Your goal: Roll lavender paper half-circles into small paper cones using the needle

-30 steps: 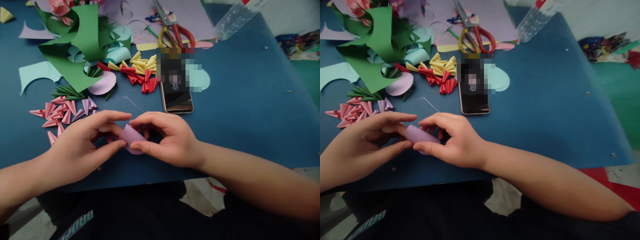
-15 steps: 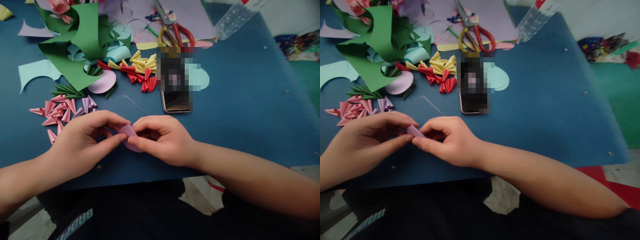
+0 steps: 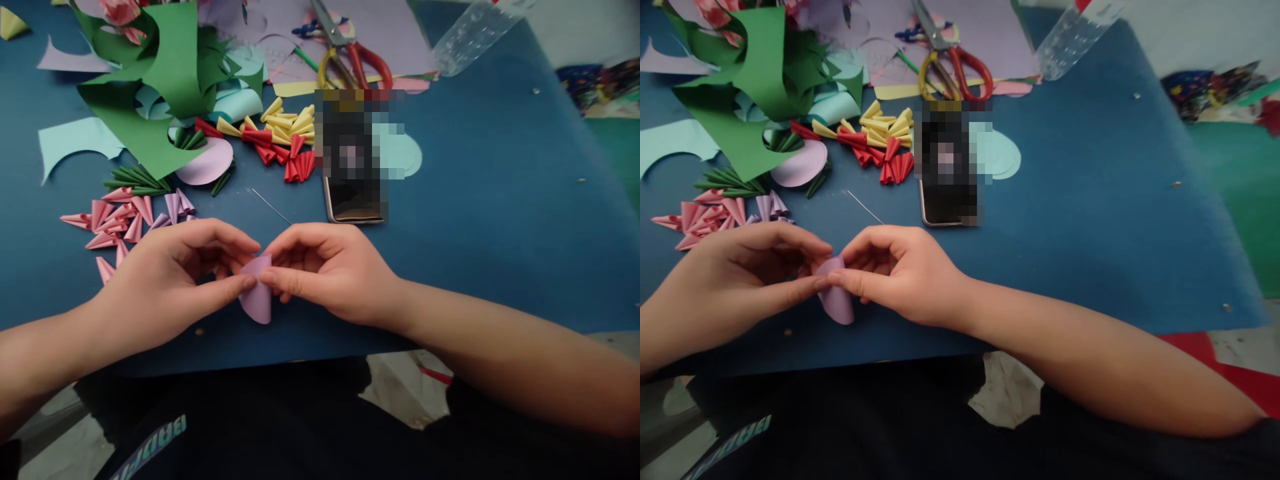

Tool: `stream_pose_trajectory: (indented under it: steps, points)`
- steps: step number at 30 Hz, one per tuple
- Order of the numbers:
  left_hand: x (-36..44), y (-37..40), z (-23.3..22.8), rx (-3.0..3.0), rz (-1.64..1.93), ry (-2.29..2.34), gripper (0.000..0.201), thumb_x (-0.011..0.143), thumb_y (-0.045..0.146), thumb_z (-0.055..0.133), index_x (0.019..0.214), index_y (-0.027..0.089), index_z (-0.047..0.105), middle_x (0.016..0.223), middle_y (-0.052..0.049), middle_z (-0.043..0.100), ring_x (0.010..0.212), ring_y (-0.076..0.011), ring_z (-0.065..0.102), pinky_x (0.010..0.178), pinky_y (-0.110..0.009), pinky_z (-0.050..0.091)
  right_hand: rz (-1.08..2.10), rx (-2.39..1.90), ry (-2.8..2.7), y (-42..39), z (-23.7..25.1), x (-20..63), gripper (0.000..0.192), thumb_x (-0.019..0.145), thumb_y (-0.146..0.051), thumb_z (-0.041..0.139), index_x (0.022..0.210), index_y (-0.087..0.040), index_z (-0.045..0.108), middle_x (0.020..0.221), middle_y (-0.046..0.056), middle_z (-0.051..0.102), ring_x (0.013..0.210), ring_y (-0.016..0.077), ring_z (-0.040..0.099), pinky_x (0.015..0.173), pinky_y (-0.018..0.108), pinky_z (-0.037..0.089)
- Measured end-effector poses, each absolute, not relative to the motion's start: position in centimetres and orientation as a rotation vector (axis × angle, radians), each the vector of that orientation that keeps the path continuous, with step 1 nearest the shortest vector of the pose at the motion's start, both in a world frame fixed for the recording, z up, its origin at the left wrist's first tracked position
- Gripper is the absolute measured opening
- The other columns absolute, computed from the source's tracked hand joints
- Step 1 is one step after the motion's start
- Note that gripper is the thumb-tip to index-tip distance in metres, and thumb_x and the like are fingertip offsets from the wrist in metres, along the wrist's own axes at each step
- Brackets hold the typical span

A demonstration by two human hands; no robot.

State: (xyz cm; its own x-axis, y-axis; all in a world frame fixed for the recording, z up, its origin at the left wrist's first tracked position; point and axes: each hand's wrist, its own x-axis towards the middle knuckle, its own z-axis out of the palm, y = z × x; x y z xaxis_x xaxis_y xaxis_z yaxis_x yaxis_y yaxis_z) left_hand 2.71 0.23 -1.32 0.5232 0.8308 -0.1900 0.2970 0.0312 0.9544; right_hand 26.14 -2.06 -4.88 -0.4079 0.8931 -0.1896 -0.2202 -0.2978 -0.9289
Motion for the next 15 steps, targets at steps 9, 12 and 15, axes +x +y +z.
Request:
stream_pose_trajectory:
  steps: [9,12,15]
  points:
    - [2.8,0.05,-1.5,1.455,0.557,0.994,0.012,0.094,0.029,0.094,0.103,0.025,0.087,0.089,0.002,0.089,0.08,-0.0157,0.087,0.073,-0.013,0.069,1.806,-1.015,-1.05,-2.2,-4.49,26.04,0.033,0.069,-0.018,0.111,0.085,-0.015,0.082,0.076,-0.001,0.08,0.062,0.0091,0.073,0.061,0.017,0.063]
    - [2.82,0.04,-1.39,1.47,0.57,1.004,0.01,0.095,0.022,0.091,0.103,0.025,0.088,0.087,0.004,0.089,0.078,-0.0137,0.086,0.069,-0.01,0.067,1.796,-1.029,-1.053,-2.22,-4.41,25.97,0.028,0.07,-0.013,0.109,0.081,-0.015,0.084,0.074,-0.001,0.08,0.061,0.0071,0.07,0.059,0.014,0.059]
    - [2.73,-0.02,-1.46,1.468,0.574,0.992,0.011,0.095,0.019,0.09,0.105,0.025,0.089,0.09,0.004,0.089,0.079,-0.0124,0.086,0.068,-0.007,0.065,1.791,-1.04,-1.032,-2.28,-4.32,25.88,0.027,0.069,-0.01,0.108,0.079,-0.015,0.083,0.07,-0.003,0.079,0.059,0.006,0.068,0.057,0.012,0.057]
